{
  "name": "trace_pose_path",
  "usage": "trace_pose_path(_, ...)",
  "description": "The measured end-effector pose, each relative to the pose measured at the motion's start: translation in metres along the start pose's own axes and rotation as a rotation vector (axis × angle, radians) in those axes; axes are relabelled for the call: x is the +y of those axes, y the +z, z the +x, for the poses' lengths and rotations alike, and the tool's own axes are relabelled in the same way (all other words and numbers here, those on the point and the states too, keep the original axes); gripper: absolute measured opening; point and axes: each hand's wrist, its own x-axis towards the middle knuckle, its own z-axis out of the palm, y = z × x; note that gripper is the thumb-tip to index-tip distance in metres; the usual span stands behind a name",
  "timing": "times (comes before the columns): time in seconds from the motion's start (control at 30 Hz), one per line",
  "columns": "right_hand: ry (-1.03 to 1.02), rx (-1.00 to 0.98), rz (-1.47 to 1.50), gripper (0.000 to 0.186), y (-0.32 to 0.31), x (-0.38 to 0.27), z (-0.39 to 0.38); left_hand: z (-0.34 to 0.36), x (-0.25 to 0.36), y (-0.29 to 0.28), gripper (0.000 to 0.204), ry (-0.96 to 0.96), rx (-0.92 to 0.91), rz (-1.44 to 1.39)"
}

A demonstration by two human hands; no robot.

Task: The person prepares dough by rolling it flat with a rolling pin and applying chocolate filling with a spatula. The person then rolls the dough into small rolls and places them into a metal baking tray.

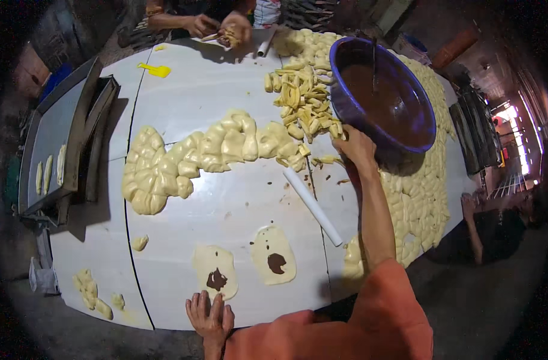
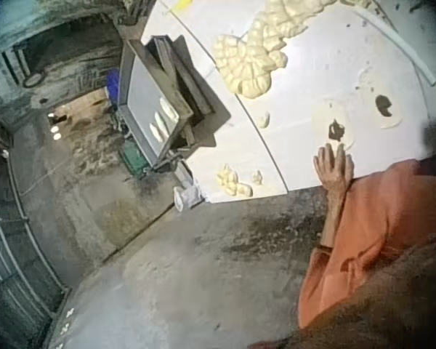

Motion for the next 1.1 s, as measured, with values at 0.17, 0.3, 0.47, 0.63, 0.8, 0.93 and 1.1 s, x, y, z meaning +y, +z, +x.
trace_pose_path(0.17,-0.075,-0.074,0.050,0.067,0.009,0.034,-0.004,0.002,0.002,-0.001,0.038,-0.023,0.010,0.008)
trace_pose_path(0.3,-0.079,0.019,0.112,0.053,0.013,0.033,-0.008,0.003,0.005,-0.007,0.040,-0.028,-0.019,0.017)
trace_pose_path(0.47,-0.022,0.172,0.018,0.031,0.027,0.031,0.000,0.003,0.002,-0.002,0.043,-0.010,-0.009,-0.035)
trace_pose_path(0.63,-0.011,0.321,0.152,0.033,0.022,0.059,-0.008,0.005,0.005,-0.003,0.043,-0.003,0.007,-0.054)
trace_pose_path(0.8,0.018,-0.054,0.986,0.032,-0.007,0.027,-0.071,0.002,0.003,0.000,0.040,0.009,0.105,-0.046)
trace_pose_path(0.93,0.007,-0.296,0.908,0.031,-0.033,-0.016,-0.143,0.003,0.001,0.003,0.038,0.025,0.147,-0.026)
trace_pose_path(1.1,-0.009,-0.652,0.855,0.026,-0.030,-0.051,-0.221,0.004,0.003,0.002,0.042,0.000,0.109,-0.068)
